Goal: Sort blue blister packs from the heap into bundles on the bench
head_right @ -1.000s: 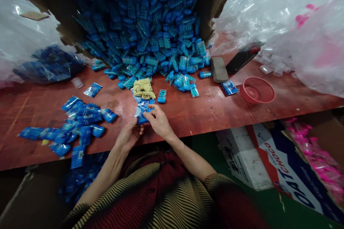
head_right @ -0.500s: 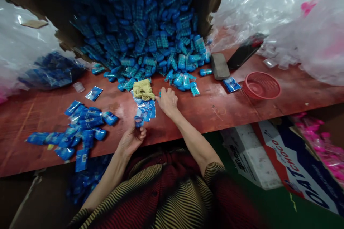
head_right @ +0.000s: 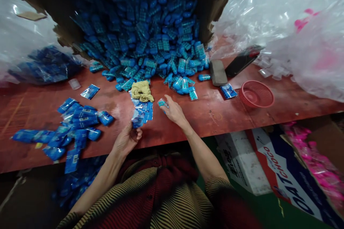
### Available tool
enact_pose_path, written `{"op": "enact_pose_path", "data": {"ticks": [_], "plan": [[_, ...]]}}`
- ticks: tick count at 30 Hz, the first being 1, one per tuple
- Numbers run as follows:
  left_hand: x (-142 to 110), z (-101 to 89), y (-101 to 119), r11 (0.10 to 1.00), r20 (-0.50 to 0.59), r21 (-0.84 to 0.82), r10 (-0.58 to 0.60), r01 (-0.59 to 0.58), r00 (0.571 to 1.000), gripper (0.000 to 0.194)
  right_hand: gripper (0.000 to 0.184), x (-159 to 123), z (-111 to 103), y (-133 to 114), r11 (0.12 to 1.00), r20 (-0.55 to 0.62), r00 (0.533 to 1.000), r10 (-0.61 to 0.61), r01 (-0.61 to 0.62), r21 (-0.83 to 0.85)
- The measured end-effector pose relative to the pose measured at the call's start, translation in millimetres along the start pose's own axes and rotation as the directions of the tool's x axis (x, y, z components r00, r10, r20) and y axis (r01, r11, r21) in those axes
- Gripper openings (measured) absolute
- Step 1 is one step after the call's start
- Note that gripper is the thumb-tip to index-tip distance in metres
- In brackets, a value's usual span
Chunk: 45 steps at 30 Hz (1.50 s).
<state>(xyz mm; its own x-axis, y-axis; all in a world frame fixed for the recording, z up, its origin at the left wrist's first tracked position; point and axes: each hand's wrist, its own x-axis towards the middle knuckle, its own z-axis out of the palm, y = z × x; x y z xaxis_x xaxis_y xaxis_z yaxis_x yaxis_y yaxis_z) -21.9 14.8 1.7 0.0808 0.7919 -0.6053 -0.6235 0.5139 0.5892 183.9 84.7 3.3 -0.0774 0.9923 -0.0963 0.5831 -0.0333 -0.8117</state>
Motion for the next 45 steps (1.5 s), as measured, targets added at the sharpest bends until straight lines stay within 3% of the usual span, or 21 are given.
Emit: {"op": "enact_pose_path", "data": {"ticks": [3, 5, 7, 11, 16, 22, 29, 39, 45], "plan": [[3, -1.4, -2, 0.999, 0.001, -0.003, 0.038, -0.038, 0.999, 0.032, 0.038, -19, -5, -11, 0.899, 0.089, 0.996, 0.026, -0.062, 0.434], [4, -2.0, -4, 0.998, -0.009, -0.004, 0.055, -0.055, 0.998, 0.032, 0.036, -34, -6, -23, 0.822, 0.169, 0.986, 0.011, -0.105, 0.560], [5, -1.8, -6, 0.998, -0.022, -0.008, 0.061, -0.061, 0.998, 0.032, 0.035, -47, -4, -33, 0.801, 0.217, 0.976, -0.021, -0.113, 0.587], [5, -0.8, -7, 0.998, -0.024, -0.021, 0.060, -0.060, 0.998, 0.033, 0.031, -58, 3, -38, 0.833, 0.177, 0.979, -0.099, -0.016, 0.553], [4, -1.3, -8, 0.998, -0.015, -0.015, 0.061, -0.061, 0.998, 0.032, 0.032, -57, 8, -31, 0.857, 0.079, 0.991, -0.107, 0.052, 0.513], [2, -1.1, -8, 0.999, -0.010, -0.009, 0.044, -0.044, 0.999, 0.032, 0.032, -61, 10, -27, 0.902, 0.034, 0.975, -0.218, 0.188, 0.388], [4, -4.4, -6, 0.999, -0.003, 0.011, 0.034, -0.034, 0.999, 0.029, 0.033, -61, 5, -24, 0.903, 0.073, 0.924, -0.376, 0.347, 0.254], [1, -2.8, -1, 0.987, 0.030, 0.113, 0.107, -0.110, 0.994, 0.042, 0.031, -62, 6, -24, 0.885, 0.095, 0.887, -0.453, 0.435, 0.165], [0, -0.6, 0, 0.958, 0.016, 0.197, 0.211, -0.210, 0.977, 0.043, 0.029, -61, 5, -23, 0.879, 0.112, 0.875, -0.470, 0.454, 0.142]]}}
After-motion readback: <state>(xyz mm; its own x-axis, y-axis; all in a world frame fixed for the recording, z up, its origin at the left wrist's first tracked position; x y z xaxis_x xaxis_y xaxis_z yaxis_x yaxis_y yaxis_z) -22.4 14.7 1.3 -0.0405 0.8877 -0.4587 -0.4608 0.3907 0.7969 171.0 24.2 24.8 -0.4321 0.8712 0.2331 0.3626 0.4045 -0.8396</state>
